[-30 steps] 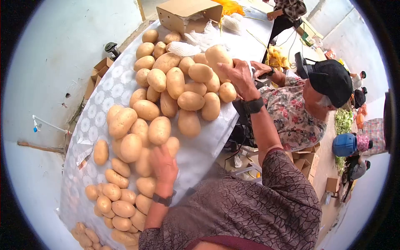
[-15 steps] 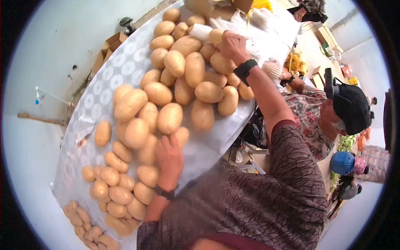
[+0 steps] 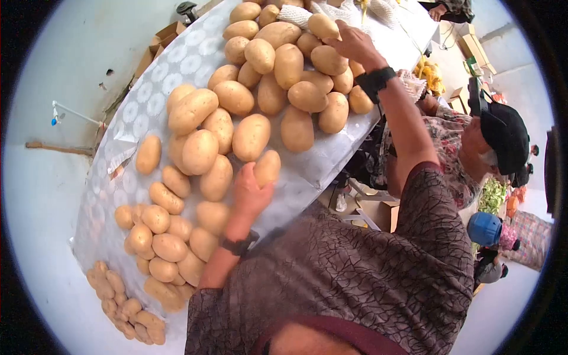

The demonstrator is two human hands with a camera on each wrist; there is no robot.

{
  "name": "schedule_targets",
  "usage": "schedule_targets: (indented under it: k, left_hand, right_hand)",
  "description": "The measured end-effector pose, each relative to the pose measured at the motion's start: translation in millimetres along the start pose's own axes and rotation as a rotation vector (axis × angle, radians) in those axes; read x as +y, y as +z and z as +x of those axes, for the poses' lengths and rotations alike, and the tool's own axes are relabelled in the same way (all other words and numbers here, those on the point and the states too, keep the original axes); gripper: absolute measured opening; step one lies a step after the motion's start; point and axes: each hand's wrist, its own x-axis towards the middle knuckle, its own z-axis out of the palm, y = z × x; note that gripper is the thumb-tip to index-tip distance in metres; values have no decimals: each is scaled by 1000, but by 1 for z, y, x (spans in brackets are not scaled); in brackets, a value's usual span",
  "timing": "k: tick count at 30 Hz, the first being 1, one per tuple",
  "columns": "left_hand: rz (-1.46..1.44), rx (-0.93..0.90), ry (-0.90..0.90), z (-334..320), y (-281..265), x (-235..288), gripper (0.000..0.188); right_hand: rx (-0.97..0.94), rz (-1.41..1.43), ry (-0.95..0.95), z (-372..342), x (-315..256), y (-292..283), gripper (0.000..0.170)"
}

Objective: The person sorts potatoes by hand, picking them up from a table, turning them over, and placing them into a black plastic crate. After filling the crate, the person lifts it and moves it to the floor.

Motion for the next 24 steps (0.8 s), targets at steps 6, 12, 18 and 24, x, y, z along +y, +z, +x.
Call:
schedule_targets:
  k: [6,12,18,24]
  left_hand:
    - [-586,-175,-223,3,-10,-14,55]
    - [-1160,-312,-386,-6,-24,-4,39]
    - [-1344,-394,-295,1,-25,25,41]
    - [-1303,-475,-108,8,-37,65,41]
  right_hand:
    - [253,565,25,-89,-32,-19,48]
    - [-151,1070,150,-208,-82,-3,44]
    - [-520,1338,312,-255,-137,5,67]
    - [-281,1429,209,-247,-142,-5,69]
